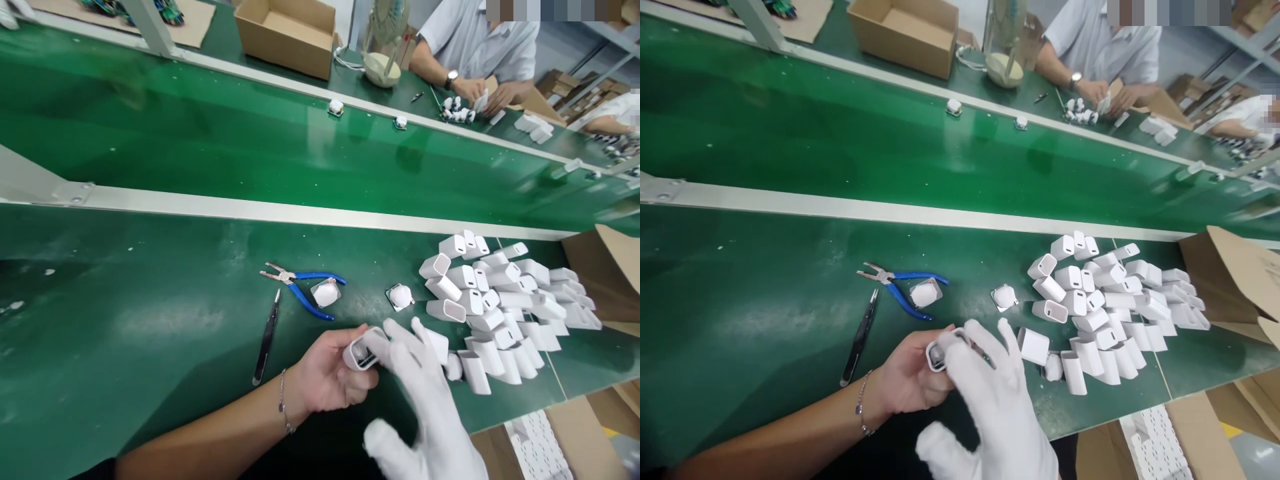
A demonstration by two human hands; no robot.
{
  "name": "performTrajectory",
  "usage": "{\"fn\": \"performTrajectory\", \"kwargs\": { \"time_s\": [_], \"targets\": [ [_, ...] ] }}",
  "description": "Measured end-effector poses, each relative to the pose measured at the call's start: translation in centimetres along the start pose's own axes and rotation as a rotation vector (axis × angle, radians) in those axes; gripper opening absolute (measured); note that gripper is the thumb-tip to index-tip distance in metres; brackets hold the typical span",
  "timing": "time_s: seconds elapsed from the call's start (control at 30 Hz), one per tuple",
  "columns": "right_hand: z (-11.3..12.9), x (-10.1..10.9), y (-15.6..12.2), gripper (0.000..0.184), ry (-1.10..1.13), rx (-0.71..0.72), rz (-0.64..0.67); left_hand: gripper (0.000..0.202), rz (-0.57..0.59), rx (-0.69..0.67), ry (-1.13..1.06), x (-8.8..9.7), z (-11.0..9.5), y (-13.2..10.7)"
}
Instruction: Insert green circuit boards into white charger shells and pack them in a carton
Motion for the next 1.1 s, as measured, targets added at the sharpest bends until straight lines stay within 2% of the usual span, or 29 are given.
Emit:
{"fn": "performTrajectory", "kwargs": {
  "time_s": [0.1, 0.23, 0.4, 0.53, 0.6, 0.67, 0.77, 0.87, 1.0, 1.1],
  "targets": [
    [1.1, -0.2, 0.5, 0.053, -0.144, 0.131, 0.016, 0.023, -0.084, -0.013, -0.058, 1.0, -0.1, 0.0],
    [1.6, 0.4, 1.3, 0.049, -0.19, 0.164, -0.04, 0.021, -0.071, -0.038, -0.02, 1.0, -0.2, 0.3],
    [0.6, 0.8, 0.9, 0.047, -0.089, 0.028, 0.019, 0.022, -0.014, -0.029, 0.091, 0.2, -0.4, 0.4],
    [-1.3, 2.5, -1.7, 0.056, 0.064, -0.184, -0.184, 0.017, 0.031, -0.079, 0.193, -0.6, -1.1, 0.0],
    [-1.4, 2.4, -2.4, 0.059, 0.021, -0.199, -0.191, 0.017, 0.033, -0.088, 0.2, -0.6, -1.1, -0.1],
    [-1.0, 1.7, -2.4, 0.062, -0.088, -0.156, -0.135, 0.019, 0.03, -0.09, 0.204, -0.6, -1.1, -0.1],
    [0.2, 0.8, -1.5, 0.064, -0.251, 0.021, -0.067, 0.022, -0.001, -0.092, 0.252, -0.6, -1.3, -0.1],
    [1.7, 0.6, -0.7, 0.057, -0.386, 0.202, -0.092, 0.023, -0.038, -0.095, 0.303, -0.7, -1.4, -0.2],
    [2.5, 0.7, -0.1, 0.038, -0.426, 0.214, -0.15, 0.027, -0.083, -0.146, 0.367, -0.6, -1.5, -0.2],
    [2.9, 0.2, 0.2, 0.037, -0.433, 0.233, -0.128, 0.027, -0.137, -0.187, 0.395, 0.0, -1.7, -0.2]
  ]
}}
Point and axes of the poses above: each hand's wrist, its own y-axis towards the middle knuckle, its own x-axis out of the back of the hand, z = x × y, the point moved 8 cm from there along y, towards the middle knuckle, and after that the axes turned 6 degrees about z, right-handed, at the moved point
